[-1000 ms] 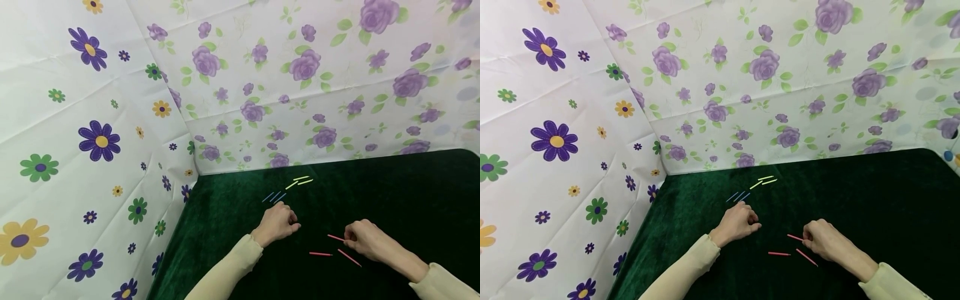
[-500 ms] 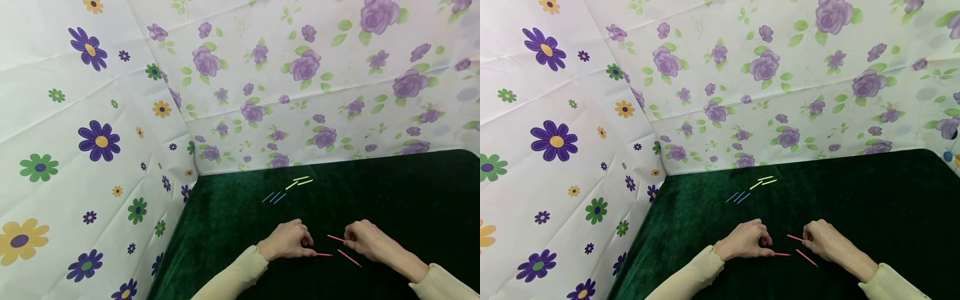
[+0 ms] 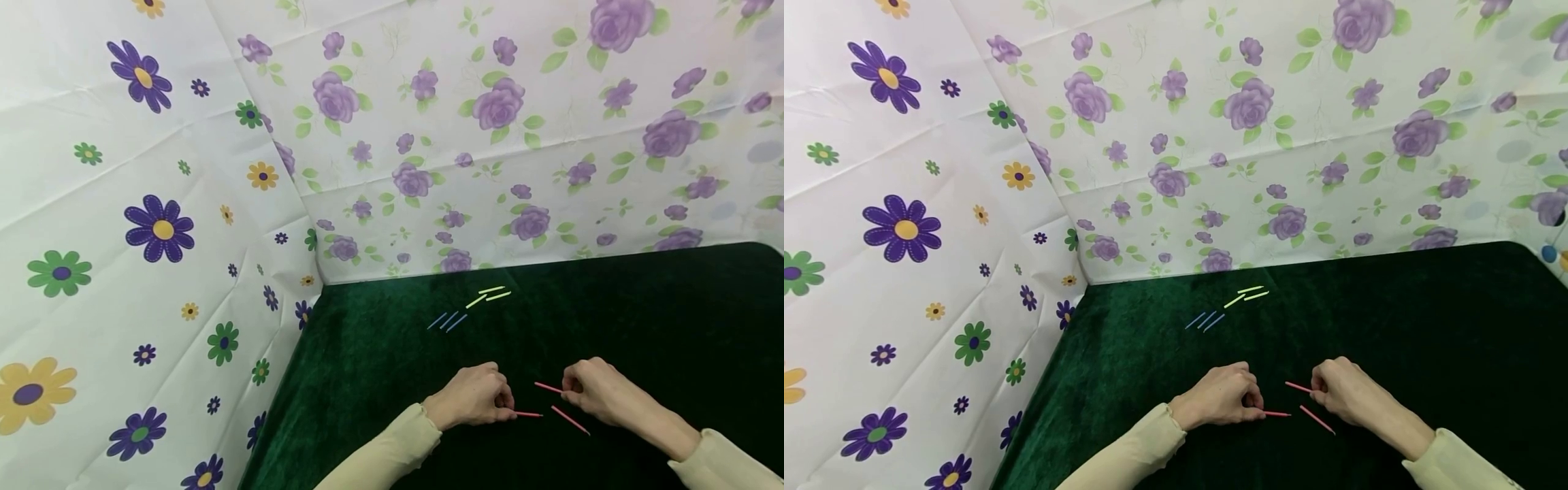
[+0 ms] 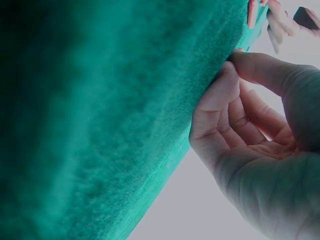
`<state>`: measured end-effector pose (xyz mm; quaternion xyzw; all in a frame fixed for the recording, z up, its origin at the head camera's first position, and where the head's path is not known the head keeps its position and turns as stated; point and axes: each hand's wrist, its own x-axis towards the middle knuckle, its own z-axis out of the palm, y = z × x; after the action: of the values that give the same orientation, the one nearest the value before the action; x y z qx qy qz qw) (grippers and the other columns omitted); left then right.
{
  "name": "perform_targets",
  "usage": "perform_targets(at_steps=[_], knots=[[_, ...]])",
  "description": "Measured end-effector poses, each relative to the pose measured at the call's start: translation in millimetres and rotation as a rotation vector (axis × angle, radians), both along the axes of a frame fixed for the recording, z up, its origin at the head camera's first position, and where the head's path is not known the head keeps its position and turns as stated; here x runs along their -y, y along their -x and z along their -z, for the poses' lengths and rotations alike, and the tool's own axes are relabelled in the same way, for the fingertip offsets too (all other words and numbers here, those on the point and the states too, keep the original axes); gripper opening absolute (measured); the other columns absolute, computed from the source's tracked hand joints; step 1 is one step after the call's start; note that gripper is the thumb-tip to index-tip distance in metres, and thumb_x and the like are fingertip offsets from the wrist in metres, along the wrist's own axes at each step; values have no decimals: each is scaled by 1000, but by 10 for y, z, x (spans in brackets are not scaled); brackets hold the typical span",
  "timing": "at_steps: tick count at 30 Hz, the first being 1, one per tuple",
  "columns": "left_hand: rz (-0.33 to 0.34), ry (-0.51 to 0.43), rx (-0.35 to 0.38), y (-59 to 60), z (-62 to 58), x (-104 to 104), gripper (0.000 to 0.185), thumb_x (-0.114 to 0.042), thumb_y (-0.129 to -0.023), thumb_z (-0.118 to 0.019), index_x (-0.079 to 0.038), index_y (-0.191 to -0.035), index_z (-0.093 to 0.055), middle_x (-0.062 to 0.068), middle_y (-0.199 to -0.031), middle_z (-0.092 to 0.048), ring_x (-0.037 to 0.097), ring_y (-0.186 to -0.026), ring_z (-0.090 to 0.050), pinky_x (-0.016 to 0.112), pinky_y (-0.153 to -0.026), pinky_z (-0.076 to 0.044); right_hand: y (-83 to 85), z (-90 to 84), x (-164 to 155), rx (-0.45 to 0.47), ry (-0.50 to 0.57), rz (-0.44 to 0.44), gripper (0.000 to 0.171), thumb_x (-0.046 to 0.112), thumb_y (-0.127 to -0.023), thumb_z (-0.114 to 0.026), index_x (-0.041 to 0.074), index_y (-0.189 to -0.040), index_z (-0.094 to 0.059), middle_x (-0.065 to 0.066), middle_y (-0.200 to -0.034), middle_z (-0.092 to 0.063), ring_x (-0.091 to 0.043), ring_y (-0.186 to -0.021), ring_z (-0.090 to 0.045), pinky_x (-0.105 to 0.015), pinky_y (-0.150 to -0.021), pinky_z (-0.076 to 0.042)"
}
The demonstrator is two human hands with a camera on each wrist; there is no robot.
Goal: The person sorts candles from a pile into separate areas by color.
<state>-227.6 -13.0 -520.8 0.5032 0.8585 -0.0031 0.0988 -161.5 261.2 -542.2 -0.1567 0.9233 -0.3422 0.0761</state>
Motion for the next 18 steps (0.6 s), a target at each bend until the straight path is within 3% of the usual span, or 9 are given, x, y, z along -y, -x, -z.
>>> perform_targets(at_steps=[18], knots=[[20, 10, -8, 8, -6, -17, 9, -44, -100, -79, -36, -98, -81, -23, -88, -66, -5, -81, -45, 9, -66, -35, 14, -12, -3, 20, 0, -13, 6, 17, -98, -75, 19, -92, -74, 9, -80, -62, 0, -61, -53, -22, -56, -47]])
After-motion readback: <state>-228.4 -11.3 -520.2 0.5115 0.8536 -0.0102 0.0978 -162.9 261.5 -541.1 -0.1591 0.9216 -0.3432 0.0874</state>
